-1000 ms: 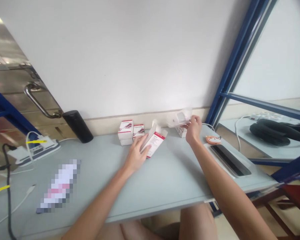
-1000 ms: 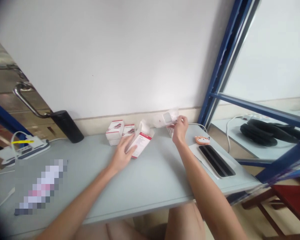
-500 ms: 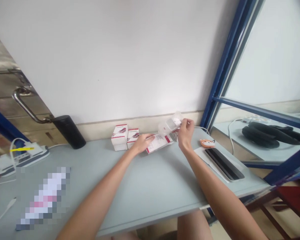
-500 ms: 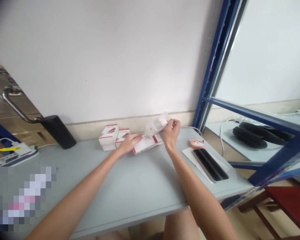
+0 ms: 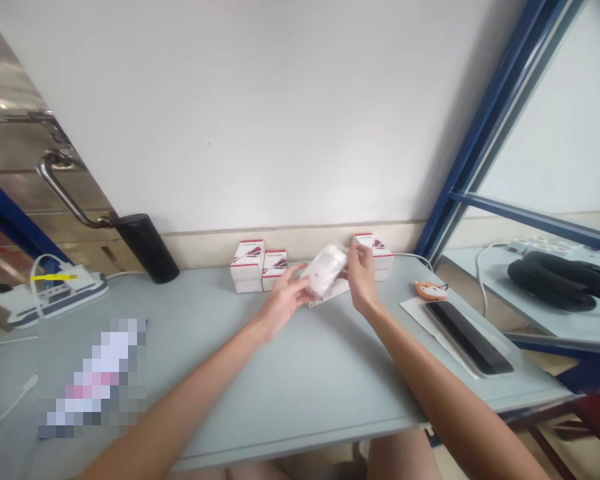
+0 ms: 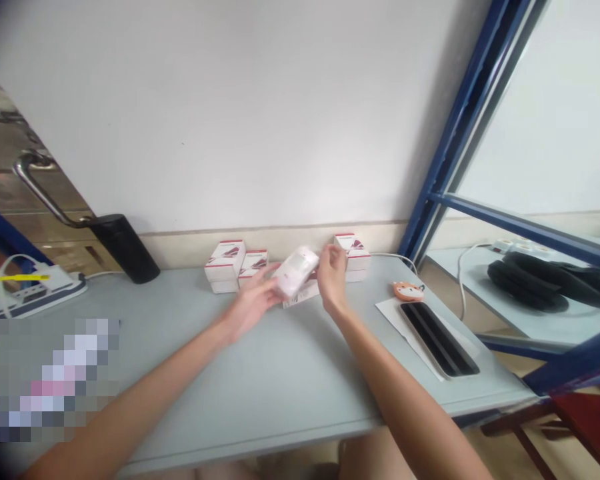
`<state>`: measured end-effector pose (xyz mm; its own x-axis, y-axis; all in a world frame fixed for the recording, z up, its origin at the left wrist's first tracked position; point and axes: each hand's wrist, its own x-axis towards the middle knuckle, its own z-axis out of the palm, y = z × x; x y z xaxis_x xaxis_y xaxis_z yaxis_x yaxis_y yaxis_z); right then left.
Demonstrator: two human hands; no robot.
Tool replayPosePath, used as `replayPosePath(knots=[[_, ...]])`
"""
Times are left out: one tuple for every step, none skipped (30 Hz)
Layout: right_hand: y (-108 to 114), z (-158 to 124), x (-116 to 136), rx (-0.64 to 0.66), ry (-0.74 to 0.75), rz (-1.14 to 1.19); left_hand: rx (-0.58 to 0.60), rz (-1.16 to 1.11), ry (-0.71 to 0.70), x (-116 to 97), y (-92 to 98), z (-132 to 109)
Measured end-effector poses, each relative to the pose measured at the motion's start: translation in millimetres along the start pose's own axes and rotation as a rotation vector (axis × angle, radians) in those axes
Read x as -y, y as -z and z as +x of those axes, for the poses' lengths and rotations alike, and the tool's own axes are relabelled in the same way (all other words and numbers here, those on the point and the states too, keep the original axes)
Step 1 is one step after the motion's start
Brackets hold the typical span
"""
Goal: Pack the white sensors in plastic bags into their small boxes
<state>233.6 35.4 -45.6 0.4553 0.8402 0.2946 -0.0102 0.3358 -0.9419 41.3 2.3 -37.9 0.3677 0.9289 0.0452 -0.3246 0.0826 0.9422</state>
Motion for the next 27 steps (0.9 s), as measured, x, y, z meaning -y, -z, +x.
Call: replayPosePath(knots=[[-3.4, -6.6, 3.0, 0.086, 0.007, 0.009, -0.020, -0.060, 0.027, 0.5, 5.1, -6.8], [-6.1, -13.1, 6.6, 0.182, 0.027, 0.001, -0.042, -0.114, 0.043, 1.5, 10.8, -12.1], [-8.2, -19.0, 10.5, 0.284, 0.054, -0.028, -0.059, -0.159, 0.054, 2.9, 16.6, -15.8], [-9.5, -24.3, 14.5, 0.372, 0.085, -0.075, -0.068, -0.196, 0.062, 4.7, 22.3, -18.1], [-10.3, -28.8, 18.3, 0.439, 0.120, -0.131, -0.067, -0.220, 0.073, 6.7, 27.6, -19.2], [-10.6, -32.4, 21.7, 0.483, 0.158, -0.184, -0.060, -0.231, 0.087, 8.9, 32.2, -19.4], [-10.5, -34.8, 24.6, 0.496, 0.195, -0.225, -0.050, -0.235, 0.105, 11.0, 36.0, -19.0], [-10.2, -35.9, 27.0, 0.486, 0.225, -0.248, -0.034, -0.237, 0.128, 13.0, 39.2, -18.4], [-9.8, -35.4, 28.9, 0.456, 0.244, -0.256, -0.017, -0.243, 0.155, 14.7, 41.7, -17.7], [-9.4, -33.1, 30.3, 0.400, 0.253, -0.249, 0.005, -0.253, 0.185, 16.3, 43.6, -17.1], [-9.2, -28.7, 31.2, 0.325, 0.257, -0.228, 0.031, -0.263, 0.210, 17.4, 45.1, -16.7], [-9.4, -22.1, 31.6, 0.239, 0.261, -0.200, 0.058, -0.272, 0.224, 18.3, 46.2, -16.5], [-10.2, -13.5, 31.3, 0.149, 0.269, -0.166, 0.084, -0.275, 0.229, 18.7, 47.0, -16.5], [-11.5, -3.2, 30.1, 0.058, 0.284, -0.129, 0.103, -0.276, 0.224, 18.6, 47.7, -16.5], [-13.4, 8.2, 27.9, -0.035, 0.307, -0.094, 0.109, -0.279, 0.213, 18.2, 48.2, -16.6], [-15.8, 19.8, 24.4, -0.116, 0.331, -0.057, 0.100, -0.285, 0.198, 17.2, 48.6, -16.7], [-18.6, 30.8, 19.8, -0.169, 0.335, -0.031, 0.081, -0.296, 0.185, 15.9, 49.0, -16.7], [-21.5, 40.3, 14.1, -0.174, 0.308, -0.046, 0.055, -0.311, 0.176, 14.3, 49.4, -16.6], [-24.2, 47.5, 7.5, -0.134, 0.261, -0.130, 0.023, -0.329, 0.170, 12.6, 49.8, -16.5], [-26.6, 51.9, 0.6, -0.058, 0.220, -0.264, -0.008, -0.345, 0.165, 11.0, 50.1, -16.3], [-28.4, 53.3, -6.0, 0.017, 0.203, -0.413, -0.035, -0.353, 0.158, 9.6, 50.3, -16.1], [-29.6, 51.5, -11.9, 0.060, 0.217, -0.540, -0.058, -0.352, 0.150, 8.6, 50.3, -15.9], [-30.0, 47.0, -16.5, 0.082, 0.260, -0.637, -0.080, -0.344, 0.140, 8.1, 50.1, -15.6], [-29.7, 40.2, -19.4, 0.082, 0.330, -0.697, -0.101, -0.327, 0.127, 8.3, 49.7, -15.3], [-29.0, 31.9, -20.5, 0.066, 0.413, -0.719, -0.117, -0.302, 0.113, 9.0, 49.0, -14.9], [-28.0, 22.7, -19.8, 0.063, 0.499, -0.719, -0.132, -0.270, 0.096, 10.2, 48.0, -14.5], [-26.9, 13.3, -17.5, 0.077, 0.572, -0.707, -0.148, -0.237, 0.080, 11.8, 46.8, -14.2]])
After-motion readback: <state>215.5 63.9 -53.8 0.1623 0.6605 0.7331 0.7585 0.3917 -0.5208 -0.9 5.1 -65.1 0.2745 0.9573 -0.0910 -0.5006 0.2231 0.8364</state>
